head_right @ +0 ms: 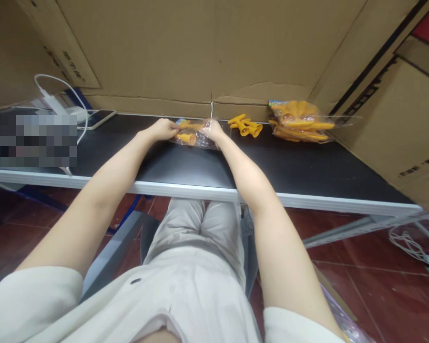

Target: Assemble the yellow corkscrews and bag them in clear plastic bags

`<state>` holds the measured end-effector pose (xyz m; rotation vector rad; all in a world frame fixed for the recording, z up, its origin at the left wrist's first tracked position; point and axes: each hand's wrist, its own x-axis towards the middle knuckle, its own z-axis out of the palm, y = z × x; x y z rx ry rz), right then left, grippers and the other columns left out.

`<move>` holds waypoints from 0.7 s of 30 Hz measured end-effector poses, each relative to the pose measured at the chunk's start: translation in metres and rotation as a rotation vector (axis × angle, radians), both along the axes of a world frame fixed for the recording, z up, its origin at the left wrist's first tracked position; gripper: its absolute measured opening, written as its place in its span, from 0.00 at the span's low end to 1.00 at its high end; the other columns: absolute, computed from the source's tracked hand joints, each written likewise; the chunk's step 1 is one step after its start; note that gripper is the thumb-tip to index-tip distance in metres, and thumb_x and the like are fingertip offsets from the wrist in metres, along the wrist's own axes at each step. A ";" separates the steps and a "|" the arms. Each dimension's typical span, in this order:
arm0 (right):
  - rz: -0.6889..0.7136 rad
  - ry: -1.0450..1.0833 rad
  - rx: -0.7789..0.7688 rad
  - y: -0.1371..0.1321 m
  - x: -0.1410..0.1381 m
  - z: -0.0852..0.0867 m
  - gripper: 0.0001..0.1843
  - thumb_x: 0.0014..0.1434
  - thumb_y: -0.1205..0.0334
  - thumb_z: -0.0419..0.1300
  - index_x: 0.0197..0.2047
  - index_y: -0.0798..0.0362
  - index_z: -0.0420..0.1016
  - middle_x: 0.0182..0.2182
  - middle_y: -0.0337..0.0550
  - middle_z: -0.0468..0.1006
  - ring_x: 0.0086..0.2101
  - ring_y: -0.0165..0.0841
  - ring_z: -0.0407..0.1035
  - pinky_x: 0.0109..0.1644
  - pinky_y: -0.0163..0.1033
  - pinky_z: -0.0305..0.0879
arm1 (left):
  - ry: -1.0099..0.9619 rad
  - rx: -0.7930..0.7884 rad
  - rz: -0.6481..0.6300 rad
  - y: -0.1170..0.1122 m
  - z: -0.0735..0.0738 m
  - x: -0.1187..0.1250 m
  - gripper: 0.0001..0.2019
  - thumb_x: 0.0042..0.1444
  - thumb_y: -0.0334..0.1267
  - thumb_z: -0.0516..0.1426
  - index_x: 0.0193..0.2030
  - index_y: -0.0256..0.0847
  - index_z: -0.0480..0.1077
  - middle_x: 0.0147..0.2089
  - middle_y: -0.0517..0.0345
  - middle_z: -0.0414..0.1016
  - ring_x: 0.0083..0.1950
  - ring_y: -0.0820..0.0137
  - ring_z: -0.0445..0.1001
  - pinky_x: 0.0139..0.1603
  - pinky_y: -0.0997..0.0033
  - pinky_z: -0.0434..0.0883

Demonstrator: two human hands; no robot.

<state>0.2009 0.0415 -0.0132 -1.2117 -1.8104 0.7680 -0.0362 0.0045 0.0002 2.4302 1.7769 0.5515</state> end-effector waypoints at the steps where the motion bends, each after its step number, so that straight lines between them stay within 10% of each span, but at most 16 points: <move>1: 0.009 -0.004 -0.015 -0.001 0.003 0.003 0.10 0.55 0.67 0.69 0.41 0.55 0.80 0.42 0.47 0.87 0.54 0.47 0.81 0.67 0.54 0.75 | 0.048 -0.014 0.031 -0.002 0.002 0.003 0.24 0.61 0.39 0.54 0.58 0.32 0.83 0.55 0.39 0.86 0.65 0.47 0.79 0.70 0.58 0.72; 13: -0.578 -0.756 0.117 -0.040 0.067 0.063 0.24 0.73 0.76 0.51 0.67 0.76 0.78 0.68 0.78 0.74 0.69 0.58 0.71 0.74 0.57 0.61 | 0.106 -0.115 0.388 -0.020 0.018 0.003 0.24 0.65 0.32 0.56 0.63 0.27 0.81 0.67 0.27 0.81 0.70 0.41 0.80 0.72 0.53 0.74; 21: -0.358 -0.654 0.055 -0.005 0.085 0.039 0.26 0.70 0.72 0.56 0.66 0.56 0.84 0.64 0.59 0.83 0.65 0.51 0.77 0.70 0.51 0.71 | 0.086 -0.141 0.509 -0.034 0.031 0.001 0.27 0.62 0.31 0.58 0.67 0.25 0.78 0.68 0.27 0.80 0.72 0.43 0.78 0.74 0.53 0.74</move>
